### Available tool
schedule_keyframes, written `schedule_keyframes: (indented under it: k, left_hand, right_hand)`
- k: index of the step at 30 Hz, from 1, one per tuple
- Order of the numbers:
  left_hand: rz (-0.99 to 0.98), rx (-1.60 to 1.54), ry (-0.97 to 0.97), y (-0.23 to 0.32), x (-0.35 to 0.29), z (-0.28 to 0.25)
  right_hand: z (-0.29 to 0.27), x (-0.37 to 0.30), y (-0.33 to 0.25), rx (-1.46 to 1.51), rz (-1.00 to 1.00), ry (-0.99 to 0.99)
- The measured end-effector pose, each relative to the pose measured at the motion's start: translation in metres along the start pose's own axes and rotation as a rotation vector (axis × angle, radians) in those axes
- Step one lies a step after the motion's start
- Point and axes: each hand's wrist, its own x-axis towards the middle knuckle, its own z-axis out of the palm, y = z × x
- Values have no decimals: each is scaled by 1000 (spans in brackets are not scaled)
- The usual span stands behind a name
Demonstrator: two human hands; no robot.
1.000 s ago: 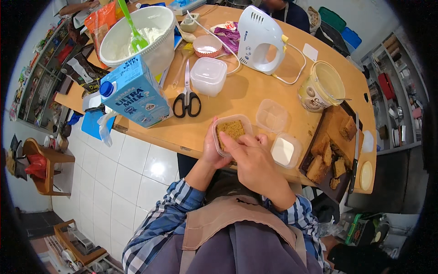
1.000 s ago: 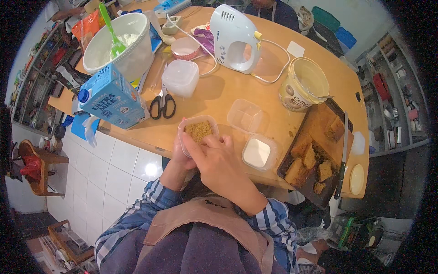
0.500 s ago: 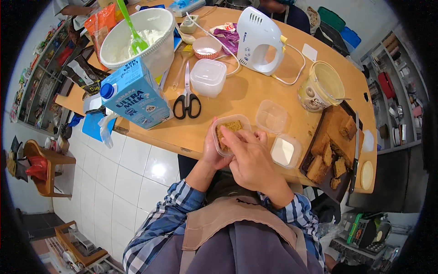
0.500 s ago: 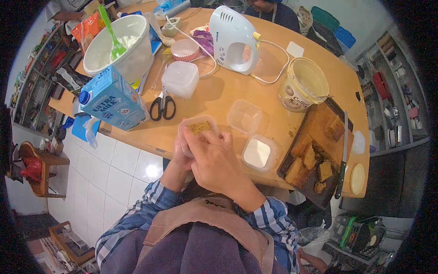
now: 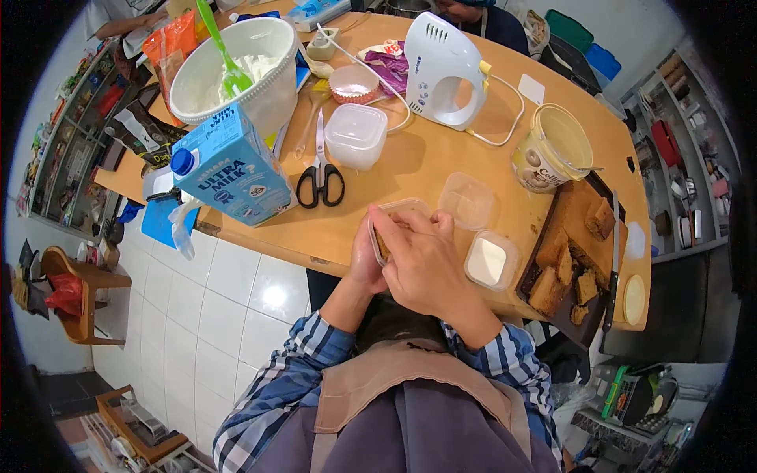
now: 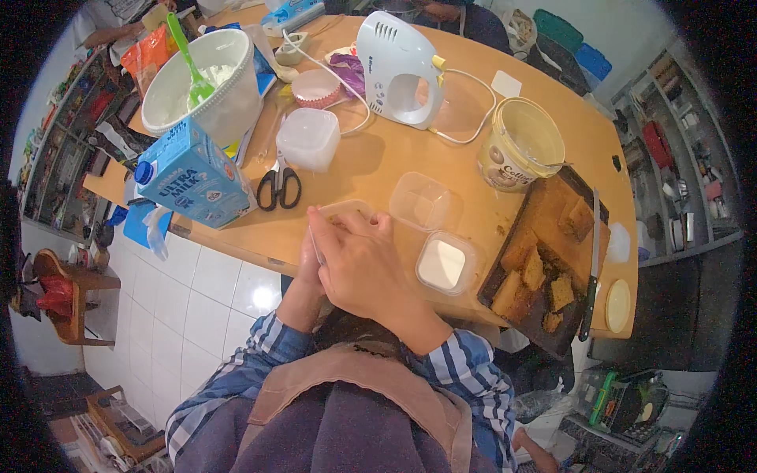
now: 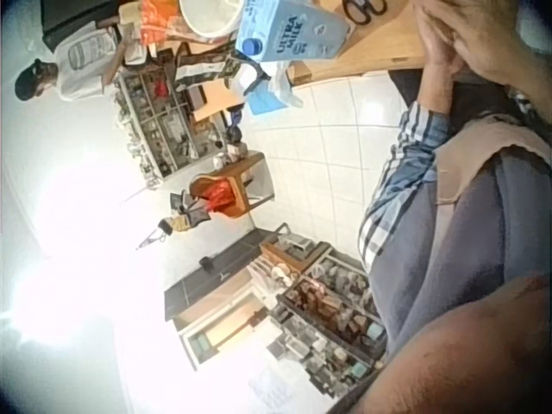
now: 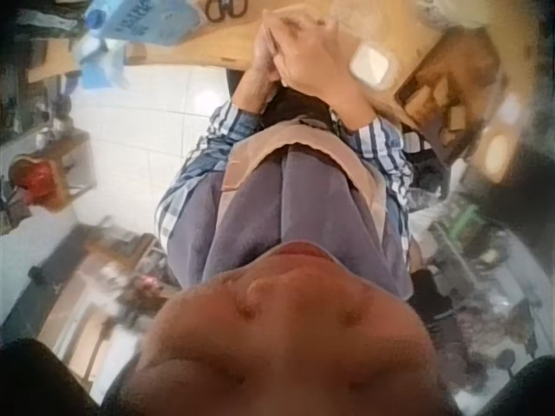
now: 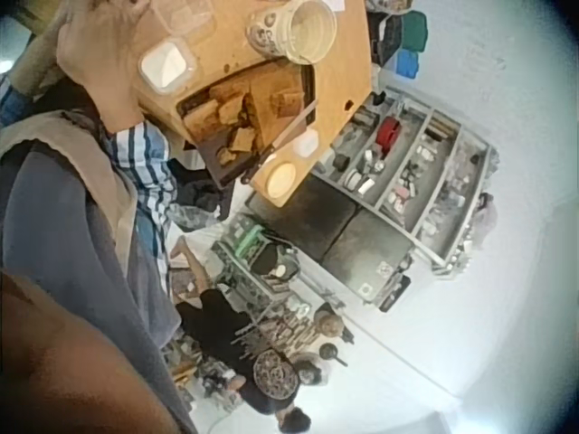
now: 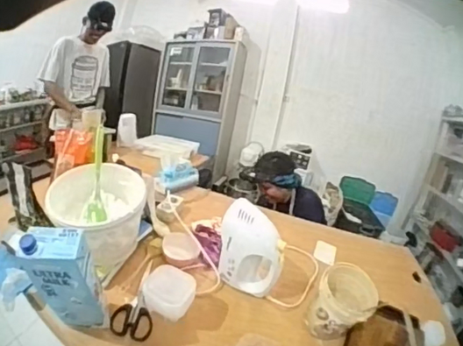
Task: The person places a piece of cake into a container, squeezes white cream from a piping bag onto it, adds brown crumbs from another container, and then pours liquid from a small clear container over the top.
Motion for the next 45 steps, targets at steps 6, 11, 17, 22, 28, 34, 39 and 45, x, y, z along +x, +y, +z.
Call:
schedule_keyframes:
  k: [6,11,17,22,28,34,39,45]
  left_hand:
    - [9,-194,-7,1,1,8]
    - [16,-227,-163,3,3,-4]
    - [23,-249,-52,4,3,2]
    - [15,-259,-39,7,3,1]
    - [-104,-429,-102,14,4,-10]
    - [-145,-409,-90,16,4,-7]
    - [-127,-276,-116,10,0,-9]
    - [116,28,-157,-8,-3,-4]
  right_hand:
    - [-33,-20,13,-59,134,201]
    - [-71,-78,45,-29,754,388]
    - [-82,-111,42,33,1006,350]
    - [-70,-120,51,17,992,283]
    - [-63,-122,55,14,960,246]
    - [-67,-111,43,3,876,382]
    - [-60,-86,25,-80,545,454]
    - [-36,-55,1,41,202,280]
